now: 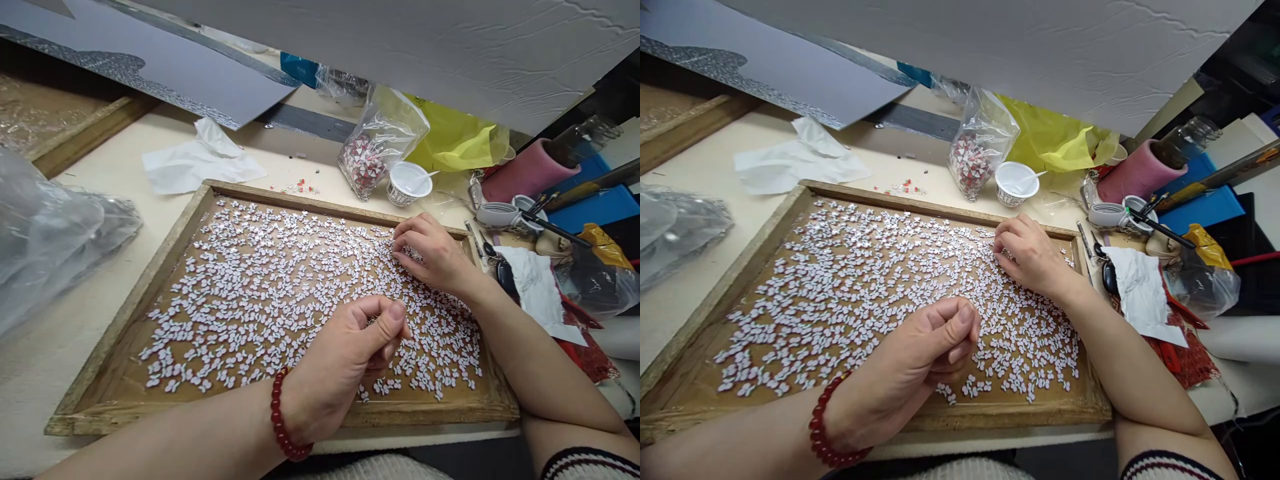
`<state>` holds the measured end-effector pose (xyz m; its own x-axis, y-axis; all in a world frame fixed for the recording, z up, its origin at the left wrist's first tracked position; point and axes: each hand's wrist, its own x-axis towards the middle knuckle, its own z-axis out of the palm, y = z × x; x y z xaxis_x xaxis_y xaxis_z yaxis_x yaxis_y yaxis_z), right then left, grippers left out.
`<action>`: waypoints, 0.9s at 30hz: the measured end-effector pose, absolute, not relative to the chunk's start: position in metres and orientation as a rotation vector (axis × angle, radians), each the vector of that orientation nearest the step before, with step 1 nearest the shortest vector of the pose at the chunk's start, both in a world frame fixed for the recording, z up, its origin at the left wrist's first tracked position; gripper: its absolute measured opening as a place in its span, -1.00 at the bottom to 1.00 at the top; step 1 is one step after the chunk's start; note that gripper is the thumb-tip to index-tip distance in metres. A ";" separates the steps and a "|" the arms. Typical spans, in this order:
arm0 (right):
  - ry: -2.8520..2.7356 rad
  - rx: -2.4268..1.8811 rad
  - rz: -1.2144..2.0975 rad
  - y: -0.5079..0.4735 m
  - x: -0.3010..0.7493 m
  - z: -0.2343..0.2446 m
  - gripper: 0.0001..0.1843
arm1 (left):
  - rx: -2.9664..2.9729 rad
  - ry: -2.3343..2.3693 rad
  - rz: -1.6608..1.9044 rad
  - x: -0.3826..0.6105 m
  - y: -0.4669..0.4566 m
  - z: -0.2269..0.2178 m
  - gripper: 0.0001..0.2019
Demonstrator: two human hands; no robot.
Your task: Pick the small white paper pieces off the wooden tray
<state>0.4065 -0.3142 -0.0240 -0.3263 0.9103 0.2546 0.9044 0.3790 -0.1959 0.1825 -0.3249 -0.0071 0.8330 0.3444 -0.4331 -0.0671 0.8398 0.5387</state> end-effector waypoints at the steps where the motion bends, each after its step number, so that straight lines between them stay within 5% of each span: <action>1: -2.324 -1.582 0.000 -0.314 0.406 -0.023 -0.94 | 0.540 0.553 0.231 0.182 -0.325 -0.007 -0.68; 9: -2.337 -1.585 -0.020 -0.315 0.406 -0.024 -0.93 | 0.497 0.554 0.259 0.183 -0.325 -0.009 -0.88; 27: -2.330 -1.577 -0.023 -0.313 0.406 -0.028 -0.93 | 0.510 0.538 0.251 0.185 -0.327 -0.009 -0.80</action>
